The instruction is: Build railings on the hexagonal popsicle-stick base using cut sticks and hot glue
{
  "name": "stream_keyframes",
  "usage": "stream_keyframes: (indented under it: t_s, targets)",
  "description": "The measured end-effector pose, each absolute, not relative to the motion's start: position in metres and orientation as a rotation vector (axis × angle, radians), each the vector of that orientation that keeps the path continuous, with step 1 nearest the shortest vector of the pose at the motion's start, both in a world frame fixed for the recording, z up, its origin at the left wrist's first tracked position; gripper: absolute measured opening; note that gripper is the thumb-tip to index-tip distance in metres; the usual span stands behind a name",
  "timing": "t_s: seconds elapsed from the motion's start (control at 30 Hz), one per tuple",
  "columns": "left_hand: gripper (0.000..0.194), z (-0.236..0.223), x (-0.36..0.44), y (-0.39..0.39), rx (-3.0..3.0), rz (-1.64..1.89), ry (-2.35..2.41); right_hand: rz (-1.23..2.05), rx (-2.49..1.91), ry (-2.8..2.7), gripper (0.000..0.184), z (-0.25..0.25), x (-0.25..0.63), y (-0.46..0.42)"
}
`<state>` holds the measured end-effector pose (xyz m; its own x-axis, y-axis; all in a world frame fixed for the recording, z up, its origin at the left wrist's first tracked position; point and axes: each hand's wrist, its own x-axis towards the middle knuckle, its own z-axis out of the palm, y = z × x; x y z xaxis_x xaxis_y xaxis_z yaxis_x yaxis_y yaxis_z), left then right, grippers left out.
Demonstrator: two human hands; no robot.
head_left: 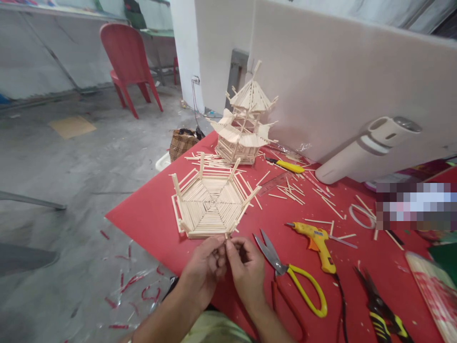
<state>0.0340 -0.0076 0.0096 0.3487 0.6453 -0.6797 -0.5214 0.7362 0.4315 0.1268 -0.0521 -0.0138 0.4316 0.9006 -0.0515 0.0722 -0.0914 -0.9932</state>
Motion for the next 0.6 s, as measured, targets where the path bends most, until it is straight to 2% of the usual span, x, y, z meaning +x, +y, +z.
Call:
stream_keyframes:
  t_s: [0.3, 0.6]
  targets:
    - [0.029, 0.0058, 0.0334, -0.0089, 0.178, 0.761, 0.933, 0.871, -1.498, -0.911, 0.020, -0.0158, 0.1260, -0.0514]
    - [0.022, 0.0081, 0.0322, -0.0042, 0.101, 0.751, 0.951, 0.895, -1.421, -0.871, 0.015, -0.0174, 0.1235, -0.0503]
